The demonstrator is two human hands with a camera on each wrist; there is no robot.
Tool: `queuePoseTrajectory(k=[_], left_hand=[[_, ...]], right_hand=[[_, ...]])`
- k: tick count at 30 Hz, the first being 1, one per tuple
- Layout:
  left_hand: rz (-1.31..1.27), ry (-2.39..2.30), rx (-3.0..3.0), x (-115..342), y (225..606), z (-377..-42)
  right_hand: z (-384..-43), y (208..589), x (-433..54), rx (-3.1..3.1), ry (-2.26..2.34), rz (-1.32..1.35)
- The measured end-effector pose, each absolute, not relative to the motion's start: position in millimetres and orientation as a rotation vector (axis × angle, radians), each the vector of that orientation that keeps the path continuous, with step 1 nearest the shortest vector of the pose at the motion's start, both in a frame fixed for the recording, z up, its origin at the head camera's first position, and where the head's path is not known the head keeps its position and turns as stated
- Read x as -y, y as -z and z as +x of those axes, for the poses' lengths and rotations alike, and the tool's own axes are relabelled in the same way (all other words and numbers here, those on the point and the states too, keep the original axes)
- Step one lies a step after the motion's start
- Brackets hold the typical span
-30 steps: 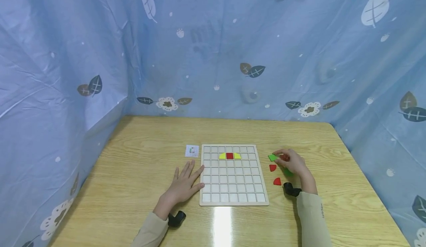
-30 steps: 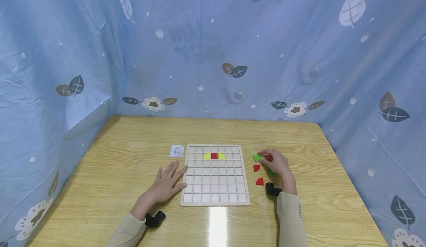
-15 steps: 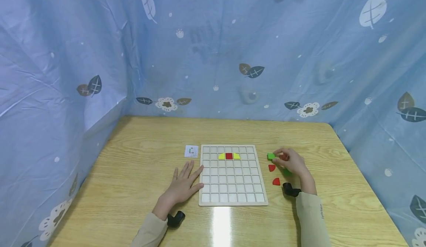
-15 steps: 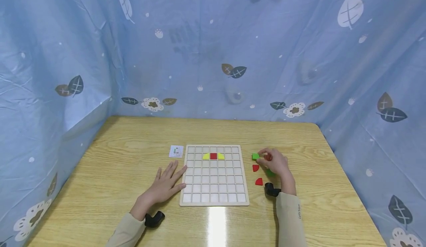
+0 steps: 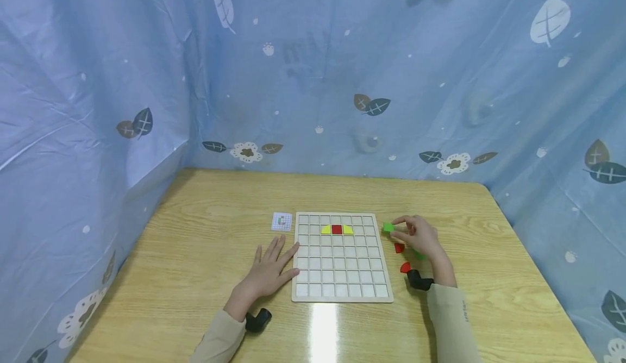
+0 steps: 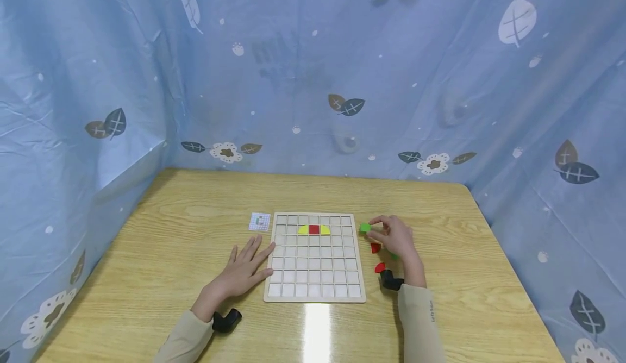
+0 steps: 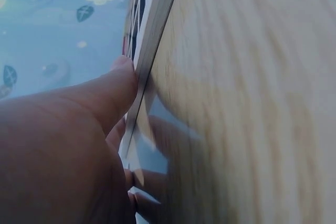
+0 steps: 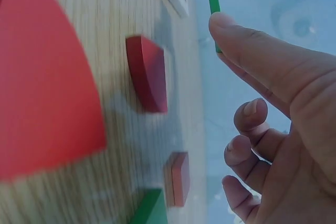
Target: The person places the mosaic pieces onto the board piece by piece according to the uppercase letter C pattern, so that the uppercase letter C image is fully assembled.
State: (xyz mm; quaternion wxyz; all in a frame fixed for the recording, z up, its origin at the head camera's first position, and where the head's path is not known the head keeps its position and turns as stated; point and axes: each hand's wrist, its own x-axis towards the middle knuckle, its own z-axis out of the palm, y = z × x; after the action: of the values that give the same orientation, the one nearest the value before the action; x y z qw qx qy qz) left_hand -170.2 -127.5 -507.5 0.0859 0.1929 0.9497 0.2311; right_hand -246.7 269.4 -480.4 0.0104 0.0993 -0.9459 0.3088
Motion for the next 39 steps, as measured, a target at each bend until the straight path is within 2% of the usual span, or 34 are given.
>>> queuePoseTrajectory(k=[22, 39], left_hand=[[0.575, -0.680, -2.829, 126.2, 508.2, -170.3], [0.575, -0.685, -2.832, 127.1, 511.7, -171.3]], right_hand=[[-248.6, 474.7, -206.1, 2.835, -0.927, 0.519], [-254.8, 478.7, -163.4, 2.829, -1.000, 0.532]])
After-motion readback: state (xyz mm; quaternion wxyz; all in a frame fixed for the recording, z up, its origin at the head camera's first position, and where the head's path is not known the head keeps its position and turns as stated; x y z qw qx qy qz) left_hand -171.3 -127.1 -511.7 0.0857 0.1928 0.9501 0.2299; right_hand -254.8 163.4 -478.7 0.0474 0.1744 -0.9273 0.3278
